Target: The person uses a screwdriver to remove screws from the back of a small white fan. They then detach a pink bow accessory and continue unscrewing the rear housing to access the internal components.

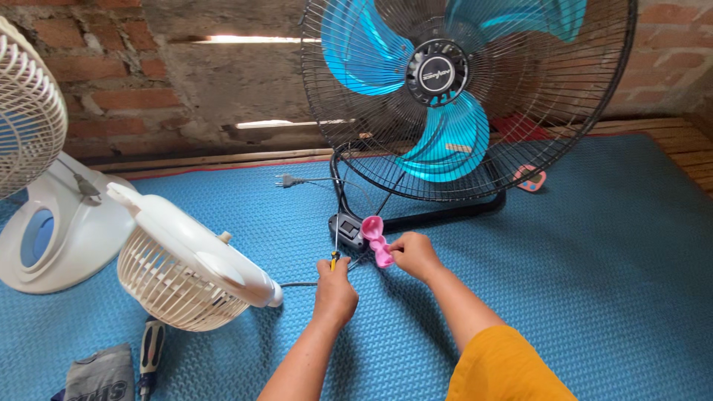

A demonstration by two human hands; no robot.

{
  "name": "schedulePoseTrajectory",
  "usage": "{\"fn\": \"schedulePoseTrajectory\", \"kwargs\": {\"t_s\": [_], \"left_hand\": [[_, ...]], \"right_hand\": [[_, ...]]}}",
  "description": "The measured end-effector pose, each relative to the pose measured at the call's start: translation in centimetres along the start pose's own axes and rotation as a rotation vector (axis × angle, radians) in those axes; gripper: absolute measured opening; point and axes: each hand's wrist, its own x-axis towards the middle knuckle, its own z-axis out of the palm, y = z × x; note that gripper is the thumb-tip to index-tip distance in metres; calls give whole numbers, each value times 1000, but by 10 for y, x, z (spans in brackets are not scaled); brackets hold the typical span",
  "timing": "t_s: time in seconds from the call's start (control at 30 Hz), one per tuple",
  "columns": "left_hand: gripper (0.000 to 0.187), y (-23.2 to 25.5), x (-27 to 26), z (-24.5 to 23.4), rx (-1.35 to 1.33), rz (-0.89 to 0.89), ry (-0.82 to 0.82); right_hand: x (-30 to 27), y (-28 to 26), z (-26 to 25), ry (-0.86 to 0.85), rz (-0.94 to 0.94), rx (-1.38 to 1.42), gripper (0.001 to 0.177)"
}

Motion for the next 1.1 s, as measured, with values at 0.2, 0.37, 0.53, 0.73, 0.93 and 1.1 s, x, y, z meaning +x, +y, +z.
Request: {"fn": "schedulePoseTrajectory", "kwargs": {"t_s": [0.2, 0.37, 0.53, 0.73, 0.93, 1.1], "left_hand": [[55, 7, -3, 14, 50, -7, -60], [56, 7, -3, 18, 48, 26, -61], [55, 11, -6, 17, 34, 37, -58], [56, 15, -11, 14, 18, 22, -94], [56, 26, -15, 1, 29, 118, -15], [54, 46, -12, -34, 102, 91, 58]], "right_hand": [[-21, 44, 2, -2, 64, -116, 19], [-38, 26, 1, 44, 233, -142, 16], [-40, -1, -5, 107, 327, -135, 16], [-42, -4, -5, 61, 430, -69, 23], [-38, -13, -15, 175, 314, -126, 23], [-22, -51, -16, 301, 128, -45, 26]]}}
